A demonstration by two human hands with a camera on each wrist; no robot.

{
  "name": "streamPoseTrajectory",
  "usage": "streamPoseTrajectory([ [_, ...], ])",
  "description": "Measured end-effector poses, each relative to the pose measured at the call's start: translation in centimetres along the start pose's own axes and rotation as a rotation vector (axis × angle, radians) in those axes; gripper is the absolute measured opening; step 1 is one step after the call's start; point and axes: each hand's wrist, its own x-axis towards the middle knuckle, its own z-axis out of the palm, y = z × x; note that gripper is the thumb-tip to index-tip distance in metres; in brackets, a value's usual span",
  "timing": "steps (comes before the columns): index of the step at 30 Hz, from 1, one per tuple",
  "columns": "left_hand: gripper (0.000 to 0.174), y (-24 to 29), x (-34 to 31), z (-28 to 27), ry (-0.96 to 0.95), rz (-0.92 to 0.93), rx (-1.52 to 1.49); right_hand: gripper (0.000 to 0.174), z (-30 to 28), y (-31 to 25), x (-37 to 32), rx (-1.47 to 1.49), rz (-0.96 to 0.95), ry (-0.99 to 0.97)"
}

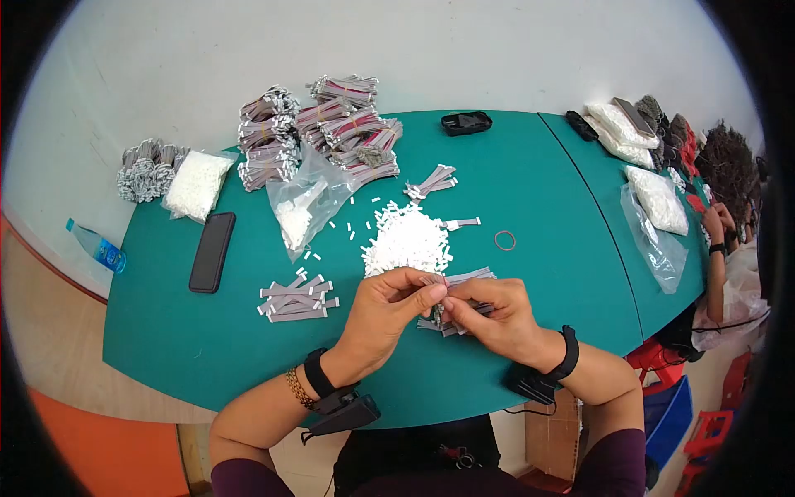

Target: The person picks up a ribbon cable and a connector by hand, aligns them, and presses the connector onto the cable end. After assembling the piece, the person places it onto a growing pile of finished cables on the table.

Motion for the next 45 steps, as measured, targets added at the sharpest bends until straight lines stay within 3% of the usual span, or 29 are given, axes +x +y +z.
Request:
streamPoseTrajectory([
  [11,0.013,-0.1,0.0,0.1,-0.029,-0.027,-0.203,0.015,-0.4,0.2,0.1,0.263,0.206,-0.134],
  [14,0.015,-0.2,0.0,0.1,0.003,0.054,-0.053,0.016,-0.6,-0.2,0.3,0.302,0.245,-0.164],
  [25,0.016,0.5,0.0,0.1,-0.045,0.089,0.020,0.016,-0.6,-0.1,0.4,0.385,0.320,-0.216],
  [32,0.015,0.4,-0.1,0.2,0.092,0.102,0.063,0.016,-0.4,0.4,0.3,0.361,0.267,-0.198],
  [45,0.018,-0.1,-0.2,0.6,0.026,0.073,0.082,0.015,-0.2,-0.1,0.1,0.389,0.338,-0.087],
])
